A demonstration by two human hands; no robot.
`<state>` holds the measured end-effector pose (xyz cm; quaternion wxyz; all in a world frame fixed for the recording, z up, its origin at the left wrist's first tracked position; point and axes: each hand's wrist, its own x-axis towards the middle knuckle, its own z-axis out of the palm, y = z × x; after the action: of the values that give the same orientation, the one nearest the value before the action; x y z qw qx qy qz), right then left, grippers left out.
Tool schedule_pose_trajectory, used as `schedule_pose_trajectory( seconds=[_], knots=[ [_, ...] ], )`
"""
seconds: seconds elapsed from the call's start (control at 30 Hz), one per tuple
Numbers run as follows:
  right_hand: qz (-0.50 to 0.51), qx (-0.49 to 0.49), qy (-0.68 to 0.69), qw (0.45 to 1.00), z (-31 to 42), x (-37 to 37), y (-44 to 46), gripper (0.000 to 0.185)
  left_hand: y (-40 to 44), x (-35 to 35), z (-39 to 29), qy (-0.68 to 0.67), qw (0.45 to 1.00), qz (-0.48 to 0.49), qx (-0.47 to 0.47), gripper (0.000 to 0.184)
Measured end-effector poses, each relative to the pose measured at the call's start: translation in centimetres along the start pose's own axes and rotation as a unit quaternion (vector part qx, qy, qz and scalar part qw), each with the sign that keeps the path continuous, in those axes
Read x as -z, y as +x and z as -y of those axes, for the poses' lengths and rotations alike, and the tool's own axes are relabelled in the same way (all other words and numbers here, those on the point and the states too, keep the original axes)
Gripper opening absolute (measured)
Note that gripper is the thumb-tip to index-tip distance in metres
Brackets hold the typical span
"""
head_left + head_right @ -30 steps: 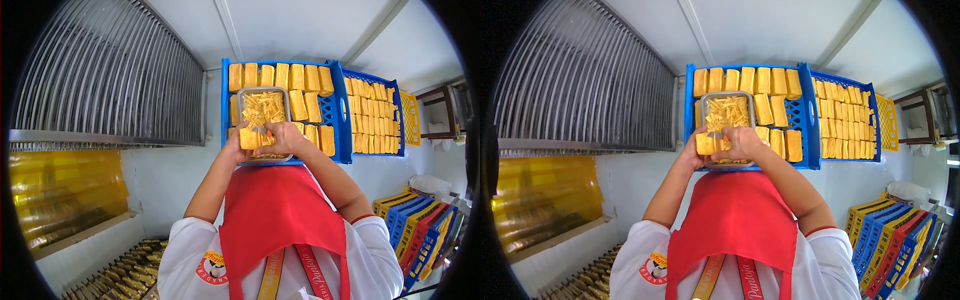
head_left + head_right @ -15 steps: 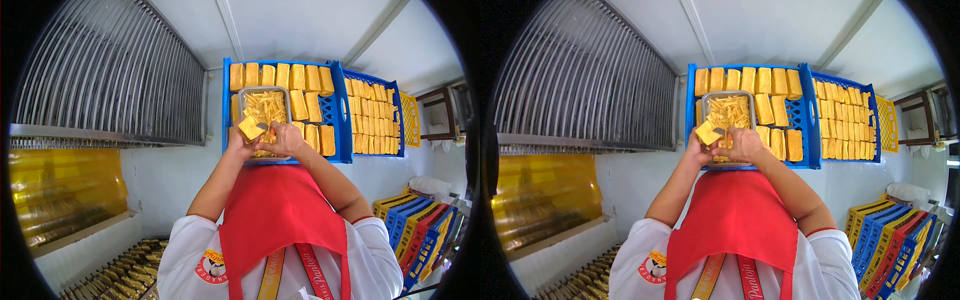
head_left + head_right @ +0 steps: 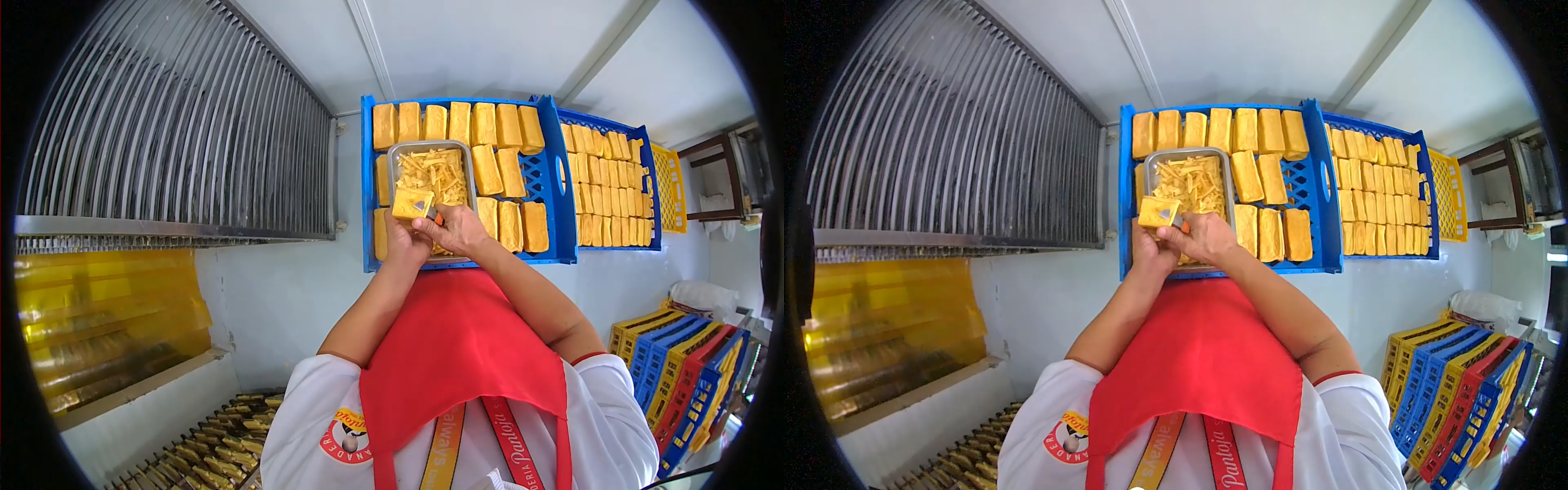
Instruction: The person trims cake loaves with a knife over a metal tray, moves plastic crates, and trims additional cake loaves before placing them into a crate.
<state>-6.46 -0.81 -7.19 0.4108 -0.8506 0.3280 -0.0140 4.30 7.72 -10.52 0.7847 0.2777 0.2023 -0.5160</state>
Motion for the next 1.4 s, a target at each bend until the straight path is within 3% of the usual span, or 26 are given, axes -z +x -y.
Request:
schedule_pose_trajectory(
  seconds=[0.1, 0.2, 0.27, 0.33, 0.4, 0.47, 0.67, 0.8, 0.9, 1.0, 1.07, 1.17, 1.27, 1.4],
  knots=[
    [0.034, -0.004, -0.027, 0.999, 0.3, 0.0, -0.1, 0.086, 0.4, 0.2, -0.2, 0.004, 1.0, -0.013, -0.001, 0.036],
    [0.056, -0.005, -0.046, 0.997, 0.4, 0.2, 0.0, 0.083, 0.5, 0.4, -0.8, 0.059, 0.997, 0.045, -0.034, 0.037],
    [0.059, 0.002, -0.043, 0.997, 0.2, 0.8, -0.1, 0.082, 0.7, 0.9, -1.7, 0.15, 0.987, -0.047, -0.014, 0.037],
    [-0.015, 0.082, -0.108, 0.991, 0.1, 2.0, 0.1, 0.078, 0.9, 1.4, -2.4, 0.171, 0.984, -0.043, 0.016, 0.039],
    [-0.014, 0.085, -0.135, 0.987, -0.6, 2.2, 0.7, 0.077, 1.0, 1.5, -2.8, 0.193, 0.979, -0.039, 0.045, 0.041],
    [-0.042, 0.155, -0.151, 0.975, -0.9, 2.4, 0.8, 0.079, 0.9, 1.3, -3.1, 0.213, 0.972, -0.058, 0.079, 0.04],
    [-0.014, 0.15, -0.183, 0.972, -0.6, 2.3, 0.9, 0.08, -0.1, 0.6, -3.6, 0.309, 0.941, -0.046, 0.129, 0.049],
    [0.012, 0.134, -0.169, 0.976, -1.2, 1.4, 1.0, 0.077, 0.1, 0.5, -3.3, 0.295, 0.947, -0.048, 0.118, 0.05],
    [0.097, 0.091, -0.172, 0.976, -1.3, 1.2, 1.2, 0.072, 0.8, 0.8, -3.3, 0.273, 0.954, -0.06, 0.109, 0.045],
    [0.142, 0.02, -0.094, 0.985, -1.3, 1.5, 1.2, 0.073, 1.8, 1.8, -3.3, 0.234, 0.969, -0.034, 0.065, 0.049],
    [0.053, -0.031, -0.091, 0.994, -0.7, 2.1, 0.5, 0.08, 0.5, 0.3, -2.8, 0.28, 0.943, -0.136, -0.116, 0.073],
    [0.035, -0.071, -0.084, 0.993, 0.1, 2.5, 0.2, 0.088, 0.1, 0.4, -2.9, 0.285, 0.938, -0.096, -0.17, 0.089],
    [0.041, -0.059, -0.077, 0.994, 0.5, 2.1, 0.3, 0.088, -0.2, 0.3, -2.1, 0.323, 0.91, -0.093, -0.243, 0.086],
    [0.052, -0.063, -0.054, 0.995, 0.0, 0.9, 0.7, 0.089, -0.2, 0.2, -1.9, 0.318, 0.908, -0.093, -0.257, 0.086]
  ],
)
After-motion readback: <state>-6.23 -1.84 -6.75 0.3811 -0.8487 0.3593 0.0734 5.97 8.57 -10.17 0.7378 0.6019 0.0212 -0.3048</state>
